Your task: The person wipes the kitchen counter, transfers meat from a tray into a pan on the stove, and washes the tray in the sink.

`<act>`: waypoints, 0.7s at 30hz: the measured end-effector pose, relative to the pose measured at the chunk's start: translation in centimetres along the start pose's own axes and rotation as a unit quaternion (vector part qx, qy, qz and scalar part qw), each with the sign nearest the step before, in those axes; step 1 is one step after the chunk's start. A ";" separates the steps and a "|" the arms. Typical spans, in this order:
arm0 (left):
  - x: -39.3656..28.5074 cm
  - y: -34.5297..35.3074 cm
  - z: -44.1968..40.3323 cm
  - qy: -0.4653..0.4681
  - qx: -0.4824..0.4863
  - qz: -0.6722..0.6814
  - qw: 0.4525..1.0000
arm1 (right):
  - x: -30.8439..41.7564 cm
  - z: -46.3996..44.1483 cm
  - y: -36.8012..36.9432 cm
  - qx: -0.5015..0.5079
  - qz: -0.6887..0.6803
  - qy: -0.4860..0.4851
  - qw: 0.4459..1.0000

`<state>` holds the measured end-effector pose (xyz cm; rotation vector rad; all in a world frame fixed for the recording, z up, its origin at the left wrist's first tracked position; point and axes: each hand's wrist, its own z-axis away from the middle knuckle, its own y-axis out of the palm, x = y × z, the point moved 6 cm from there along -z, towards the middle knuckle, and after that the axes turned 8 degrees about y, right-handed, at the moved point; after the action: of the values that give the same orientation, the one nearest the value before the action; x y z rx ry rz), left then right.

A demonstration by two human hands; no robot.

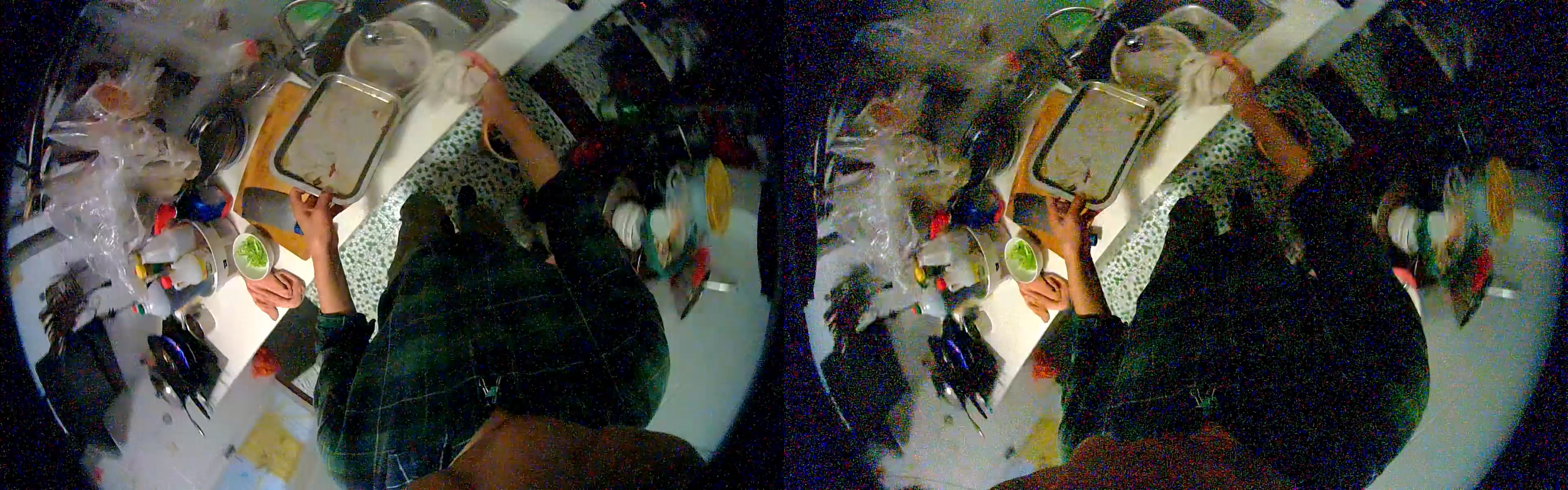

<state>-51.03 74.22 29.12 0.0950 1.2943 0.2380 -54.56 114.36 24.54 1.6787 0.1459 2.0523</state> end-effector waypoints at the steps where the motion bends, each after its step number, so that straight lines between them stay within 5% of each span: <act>1: 0.8 3.8 -0.7 0.003 -0.015 -0.031 0.999 | 0.7 -3.0 -1.9 0.015 0.026 0.012 0.999; 7: 4.6 6.5 -3.2 0.011 -0.072 -0.089 0.993 | -4.8 -16.8 -7.2 -0.037 0.043 0.115 0.992; 9: 5.0 6.2 -4.4 0.032 -0.047 -0.082 0.995 | -10.2 -21.2 -7.9 0.009 0.267 0.155 0.951; 10: 4.7 7.7 -4.5 0.028 -0.068 -0.060 0.995 | -15.2 -24.5 -9.6 0.081 0.374 0.007 0.924; 11: 6.0 7.1 -4.7 0.004 -0.097 -0.058 0.994 | -16.6 -25.1 -9.3 0.086 0.370 0.011 0.925; 12: 7.5 7.5 -5.8 0.017 -0.071 -0.082 0.994 | -17.3 -25.4 -7.7 0.109 0.578 -0.123 0.799; 15: 11.3 10.5 -9.1 0.089 -0.051 -0.152 0.983 | -17.5 -24.2 -6.2 0.024 0.699 -0.184 0.691; 17: 9.4 15.4 -10.7 0.165 -0.007 -0.207 0.964 | -13.7 -22.4 -2.6 0.116 0.819 -0.090 0.555; 18: 9.7 16.8 -11.1 0.155 -0.023 -0.226 0.961 | -17.3 -24.1 -4.6 0.046 0.784 -0.232 0.575; 21: 11.1 18.3 -13.1 0.142 -0.003 -0.303 0.942 | -17.3 -26.8 -3.9 0.124 0.814 -0.220 0.523</act>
<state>-63.06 93.67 18.84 -0.3542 1.5449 -0.2838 -76.48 116.19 1.15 2.8795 -2.2216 2.2996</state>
